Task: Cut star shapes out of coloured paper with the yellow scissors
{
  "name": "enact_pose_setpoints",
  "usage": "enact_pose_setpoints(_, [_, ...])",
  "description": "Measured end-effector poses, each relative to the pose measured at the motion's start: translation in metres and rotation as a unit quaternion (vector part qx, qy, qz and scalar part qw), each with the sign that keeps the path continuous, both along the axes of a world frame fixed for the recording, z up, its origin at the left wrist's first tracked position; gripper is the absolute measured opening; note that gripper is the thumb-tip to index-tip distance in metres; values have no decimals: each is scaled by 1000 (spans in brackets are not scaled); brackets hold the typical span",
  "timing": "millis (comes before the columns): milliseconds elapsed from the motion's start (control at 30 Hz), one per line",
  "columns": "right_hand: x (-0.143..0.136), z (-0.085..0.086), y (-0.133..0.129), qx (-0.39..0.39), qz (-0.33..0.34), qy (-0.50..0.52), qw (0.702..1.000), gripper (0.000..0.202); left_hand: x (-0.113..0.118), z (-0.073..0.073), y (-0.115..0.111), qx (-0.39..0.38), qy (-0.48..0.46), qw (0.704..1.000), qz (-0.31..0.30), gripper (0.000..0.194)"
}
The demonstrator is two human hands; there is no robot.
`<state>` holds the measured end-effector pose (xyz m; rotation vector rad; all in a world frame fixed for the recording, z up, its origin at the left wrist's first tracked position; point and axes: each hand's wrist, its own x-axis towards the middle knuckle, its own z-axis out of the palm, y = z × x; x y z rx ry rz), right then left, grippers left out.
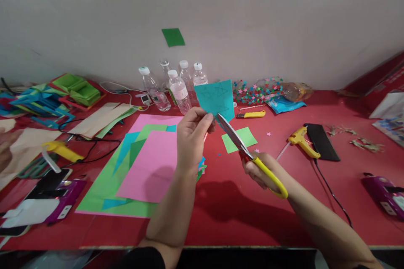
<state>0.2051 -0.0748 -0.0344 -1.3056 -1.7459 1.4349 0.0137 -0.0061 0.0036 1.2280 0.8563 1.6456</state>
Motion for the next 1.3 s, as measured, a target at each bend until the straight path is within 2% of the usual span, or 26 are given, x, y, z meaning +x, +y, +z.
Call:
enact_pose_setpoints(233, [13, 4, 5, 35, 76, -33, 996, 58, -12, 1, 3, 0, 77, 997, -9, 14])
enact_pose_setpoints(600, [11, 4, 4, 46, 57, -49, 996, 60, -14, 1, 2, 8, 133, 991, -19, 16])
enact_pose_setpoints(900, [11, 5, 2, 38, 73, -29, 996, 60, -13, 0, 4, -4, 70, 995, -70, 13])
enact_pose_setpoints(1300, [12, 3, 1, 48, 52, -19, 997, 58, -15, 0, 4, -7, 61, 994, -92, 11])
